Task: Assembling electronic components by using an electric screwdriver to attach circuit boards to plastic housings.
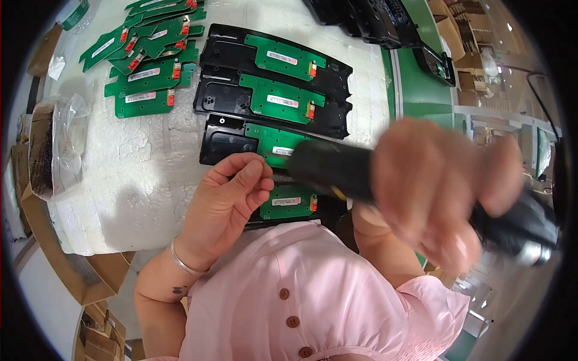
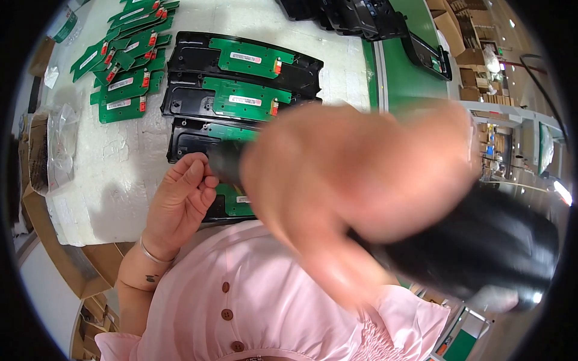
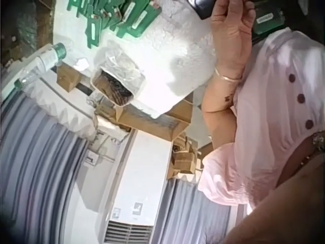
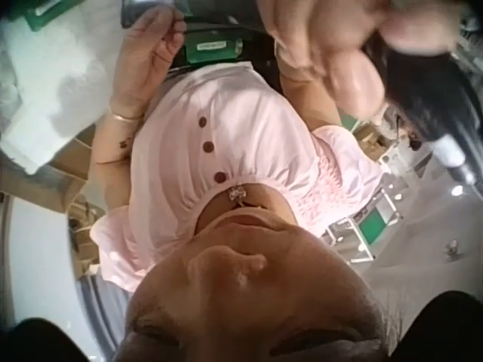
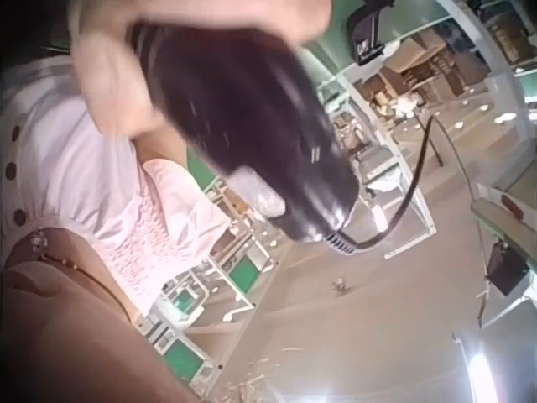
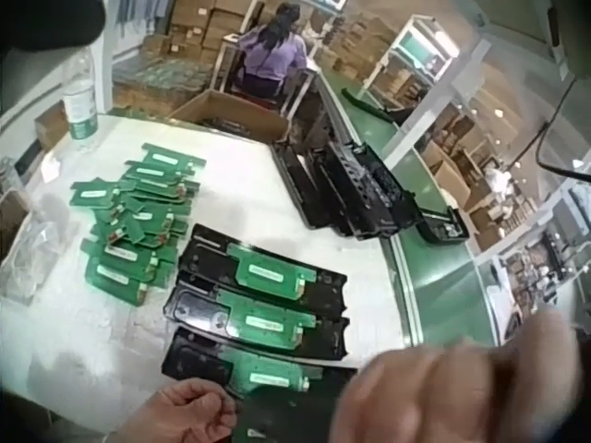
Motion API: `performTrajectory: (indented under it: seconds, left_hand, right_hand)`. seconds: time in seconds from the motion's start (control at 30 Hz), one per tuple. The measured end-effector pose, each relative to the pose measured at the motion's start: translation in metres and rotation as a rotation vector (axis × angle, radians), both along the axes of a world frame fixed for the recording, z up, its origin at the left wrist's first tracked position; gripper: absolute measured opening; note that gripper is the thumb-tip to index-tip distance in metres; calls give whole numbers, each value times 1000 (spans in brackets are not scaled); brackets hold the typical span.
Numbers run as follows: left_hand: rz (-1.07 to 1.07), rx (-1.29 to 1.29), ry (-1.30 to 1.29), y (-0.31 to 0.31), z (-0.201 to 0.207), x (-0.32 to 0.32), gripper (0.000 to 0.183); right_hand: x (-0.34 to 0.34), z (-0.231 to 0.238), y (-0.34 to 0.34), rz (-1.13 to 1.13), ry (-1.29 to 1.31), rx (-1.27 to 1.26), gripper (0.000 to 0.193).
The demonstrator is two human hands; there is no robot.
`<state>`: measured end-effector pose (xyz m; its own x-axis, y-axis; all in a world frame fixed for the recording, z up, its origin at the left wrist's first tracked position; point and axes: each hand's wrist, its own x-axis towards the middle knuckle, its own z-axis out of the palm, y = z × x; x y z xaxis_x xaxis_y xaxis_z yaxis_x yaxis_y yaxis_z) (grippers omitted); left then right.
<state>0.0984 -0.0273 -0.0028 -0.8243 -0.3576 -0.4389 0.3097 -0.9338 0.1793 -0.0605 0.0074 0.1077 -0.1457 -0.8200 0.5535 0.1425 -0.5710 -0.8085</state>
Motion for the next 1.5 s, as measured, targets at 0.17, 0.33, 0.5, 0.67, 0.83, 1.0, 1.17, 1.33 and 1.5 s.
performTrajectory:
  seconds: [0.17,0.33,0.5,0.67,0.83,1.0,1.17,1.33,1.5]
  left_hand:
    - [-101,-33,68,8,4,-8,14]
    - [-144,4,108,15,-1,-7,15]
    - [-173,12,129,28,1,-8,22]
    - [-346,91,67,38,11,-12,33]
    - [-850,141,99,61,-26,-11,30]
    - [-774,294,-3,71,-29,-23,33]
    - [-571,256,72,76,-35,-38,35]
    - [-596,245,68,66,-34,-40,34]
    - [-705,-48,213,48,-20,-35,31]
  right_hand:
    - [17,-1,7,275,-510,-469,29]
    - [7,0,26,223,-335,-342,30]
    - [-3,7,49,28,-52,-73,29]
    - [3,-38,33,-166,0,56,31]
    - [7,-50,27,-248,10,240,29]
    - [1,-53,25,-238,-1,189,29]
    - [-20,-54,10,-80,-54,43,35]
    - [-21,-53,7,-34,-79,141,35]
    - [-11,-51,8,-218,-13,275,28]
